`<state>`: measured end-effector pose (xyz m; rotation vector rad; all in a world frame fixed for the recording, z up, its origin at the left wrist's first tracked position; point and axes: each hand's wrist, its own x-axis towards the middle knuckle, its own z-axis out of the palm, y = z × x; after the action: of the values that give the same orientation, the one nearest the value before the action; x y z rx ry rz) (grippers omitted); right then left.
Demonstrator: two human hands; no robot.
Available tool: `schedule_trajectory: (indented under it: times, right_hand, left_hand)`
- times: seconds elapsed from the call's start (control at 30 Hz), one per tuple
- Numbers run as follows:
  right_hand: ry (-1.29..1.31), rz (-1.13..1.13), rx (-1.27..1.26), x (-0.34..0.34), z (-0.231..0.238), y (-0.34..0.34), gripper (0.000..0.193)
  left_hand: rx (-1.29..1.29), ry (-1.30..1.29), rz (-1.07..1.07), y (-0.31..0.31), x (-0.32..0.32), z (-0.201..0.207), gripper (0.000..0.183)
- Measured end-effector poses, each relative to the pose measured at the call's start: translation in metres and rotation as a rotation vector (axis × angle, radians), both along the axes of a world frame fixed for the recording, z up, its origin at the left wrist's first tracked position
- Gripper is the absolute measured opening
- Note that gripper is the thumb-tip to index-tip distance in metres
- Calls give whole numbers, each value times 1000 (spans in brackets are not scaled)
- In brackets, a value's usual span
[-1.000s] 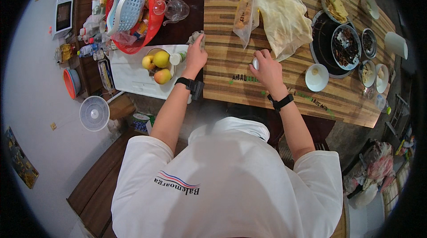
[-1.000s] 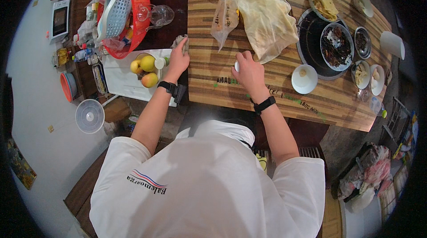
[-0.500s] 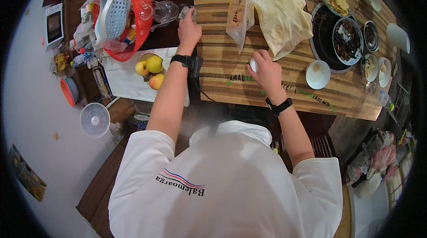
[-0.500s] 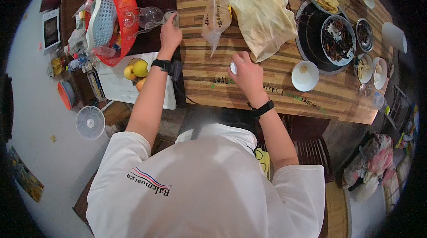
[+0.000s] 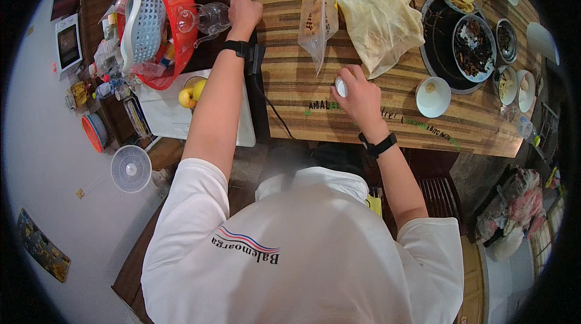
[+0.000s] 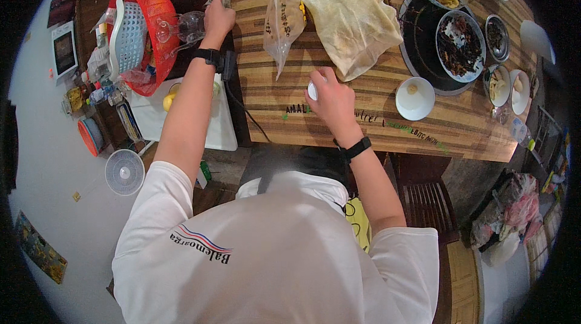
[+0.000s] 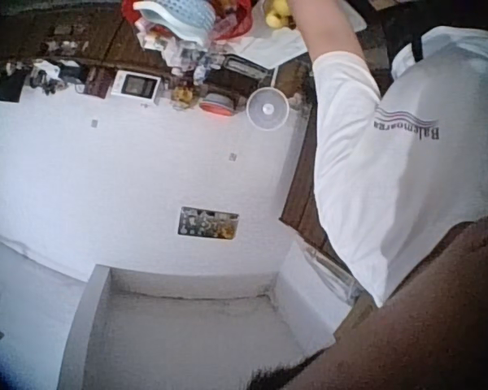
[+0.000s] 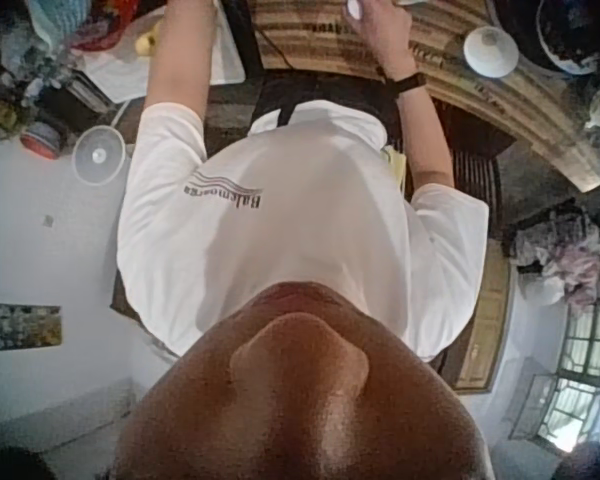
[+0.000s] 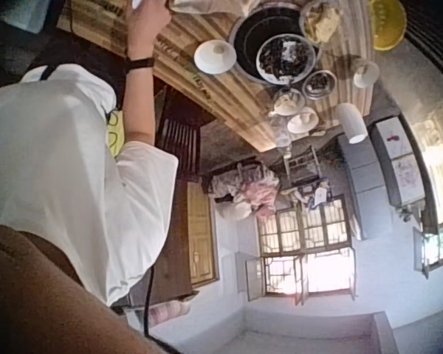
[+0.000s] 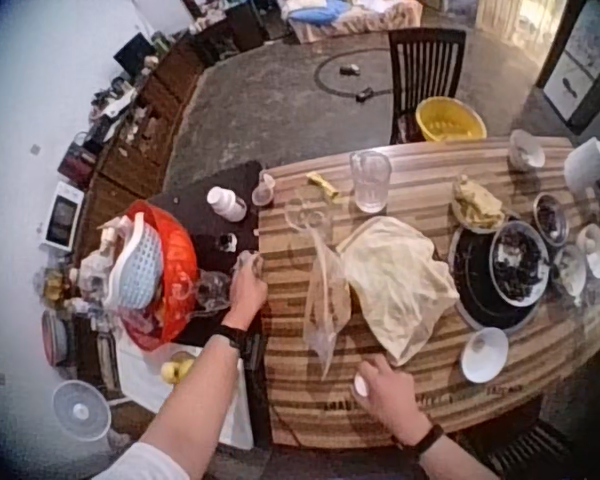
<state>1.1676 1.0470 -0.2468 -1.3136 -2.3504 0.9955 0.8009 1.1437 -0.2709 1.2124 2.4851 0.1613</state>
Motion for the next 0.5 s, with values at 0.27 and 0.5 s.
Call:
schedule_trajectory:
  times: [0.27,0.5]
  right_hand:
    - [-4,4,-46,1,5,0,32]
    - [31,13,5,1,2,0,36]
  left_hand:
    - [11,46,-39,-17,7,0,66]
    - [-8,9,-46,-71,34,12,66]
